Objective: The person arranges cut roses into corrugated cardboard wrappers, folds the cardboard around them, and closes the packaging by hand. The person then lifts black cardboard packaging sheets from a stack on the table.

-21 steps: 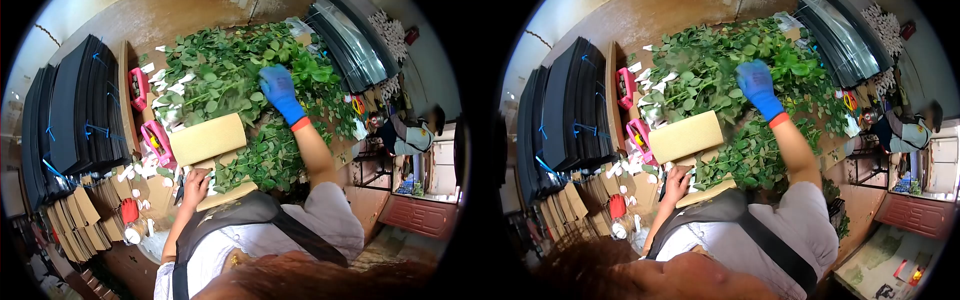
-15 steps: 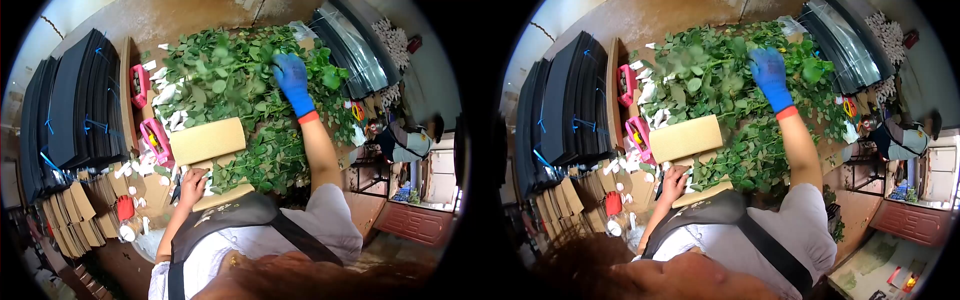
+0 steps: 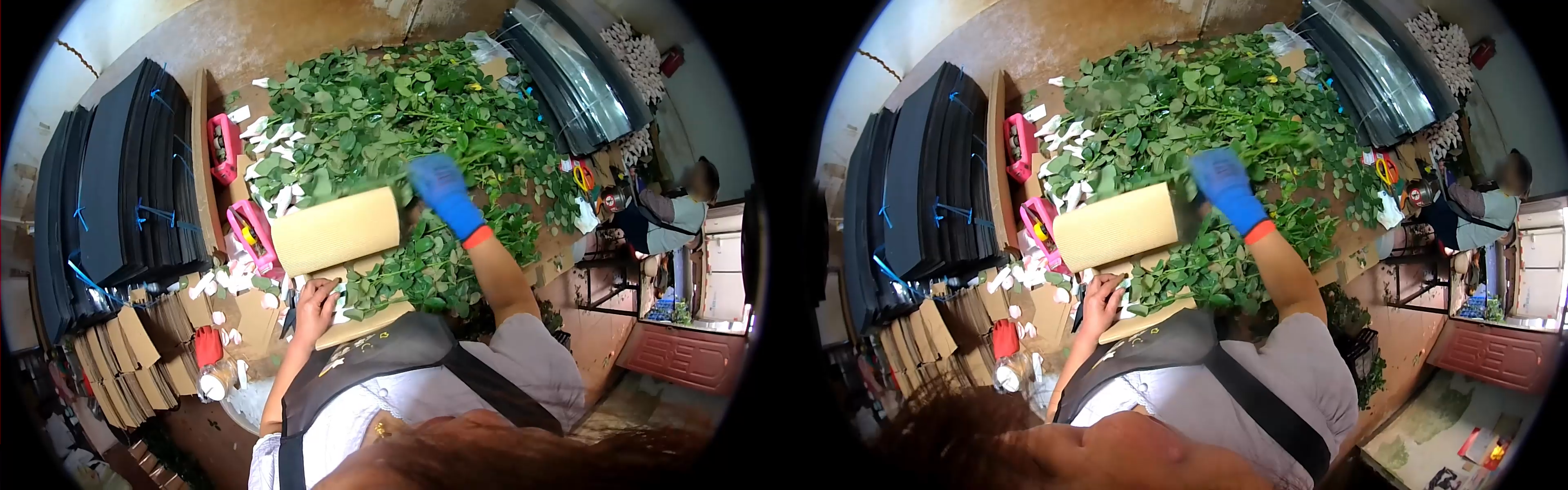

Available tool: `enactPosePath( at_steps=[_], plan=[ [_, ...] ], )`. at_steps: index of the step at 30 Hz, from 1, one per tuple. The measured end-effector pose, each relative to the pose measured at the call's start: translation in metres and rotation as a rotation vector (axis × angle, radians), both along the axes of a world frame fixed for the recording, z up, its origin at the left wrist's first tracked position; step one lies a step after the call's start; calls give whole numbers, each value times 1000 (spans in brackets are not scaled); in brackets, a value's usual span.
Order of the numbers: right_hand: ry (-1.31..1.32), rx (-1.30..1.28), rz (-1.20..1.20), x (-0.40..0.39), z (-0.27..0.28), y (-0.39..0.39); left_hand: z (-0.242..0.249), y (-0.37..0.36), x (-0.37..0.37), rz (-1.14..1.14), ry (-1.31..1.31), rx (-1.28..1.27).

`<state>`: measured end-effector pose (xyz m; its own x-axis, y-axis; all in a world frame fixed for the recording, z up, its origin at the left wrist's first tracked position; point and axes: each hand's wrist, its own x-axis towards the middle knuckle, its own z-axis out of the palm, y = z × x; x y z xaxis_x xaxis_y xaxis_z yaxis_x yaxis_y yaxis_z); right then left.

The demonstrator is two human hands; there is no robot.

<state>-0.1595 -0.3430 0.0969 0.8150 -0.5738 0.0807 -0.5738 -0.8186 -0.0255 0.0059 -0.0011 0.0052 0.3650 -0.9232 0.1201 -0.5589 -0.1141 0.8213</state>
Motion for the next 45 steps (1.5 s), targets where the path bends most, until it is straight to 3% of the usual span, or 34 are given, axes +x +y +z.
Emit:
enactPosePath(
  at_steps=[1, 4, 6, 7, 9, 11, 13, 14, 15, 17, 21, 23, 24, 25, 26, 28, 29, 31, 34, 35, 37, 39, 42, 44, 45],
  plan=[
    [-187, -126, -17, -10, 30, 7, 0, 0, 2, -9, -28, -1],
    [-438, -154, 116, -38, 73, 12, -29, 8, 7, 10, -46, 49],
    [-462, 80, 56, -61, 66, 17, -45, 14, 8, 43, 50, 159],
    [-470, 196, 22, -74, 62, 16, -46, 15, 6, 72, 97, 174],
    [-486, 181, -204, -102, 53, -1, -52, 12, 1, 132, 379, 95],
    [-520, 127, -351, -126, 51, -5, -81, 17, 3, 95, 302, 41],
    [-591, 27, -398, -135, 54, -3, -68, 11, 7, 58, 192, 85],
    [-711, 116, -427, -138, 52, 2, -60, 13, 10, 36, 123, 164],
    [-830, 205, -460, -140, 55, 9, -45, 7, 7, 85, 217, 230],
    [-1091, 414, -443, -145, 65, 25, -28, 2, 2, 109, 133, 165],
    [-654, 517, 10, -152, 83, 54, -22, -2, 8, 17, 117, 119],
    [-449, 490, 202, -138, 69, 66, -39, -2, 12, 47, 304, 215],
    [-394, 506, 242, -137, 39, 68, -21, -7, 7, 64, 515, 148],
    [-254, 314, 205, -139, 17, 73, -40, -2, 11, 67, 439, 100],
    [-86, 291, 109, -139, -2, 73, -33, 2, 13, -24, 396, -50],
    [250, 245, -78, -134, -27, 68, -34, -1, 5, 94, 274, -45],
    [341, 243, -93, -129, -35, 66, -36, 1, 5, 128, 518, 54],
    [526, 244, -118, -119, -43, 64, -25, 0, 4, 112, 410, 53],
    [261, 239, 93, -123, -28, 48, -10, -5, 3, 136, 317, 119],
    [180, 475, -11, -111, -17, 29, -31, -2, 7, 94, 191, 80],
    [-98, 458, -237, -79, -26, -10, -17, -5, 4, 77, 198, 64],
    [-303, 183, -205, -54, -68, -54, -16, -6, 6, 46, 201, 52],
    [64, -345, -213, -22, -108, -92, -7, -7, 8, -11, -12, 34],
    [153, -292, -213, -7, -122, -123, 2, -8, 5, 25, 47, 100],
    [189, -207, -263, 8, -94, -129, 0, -8, 7, 23, 3, 90]
  ],
)
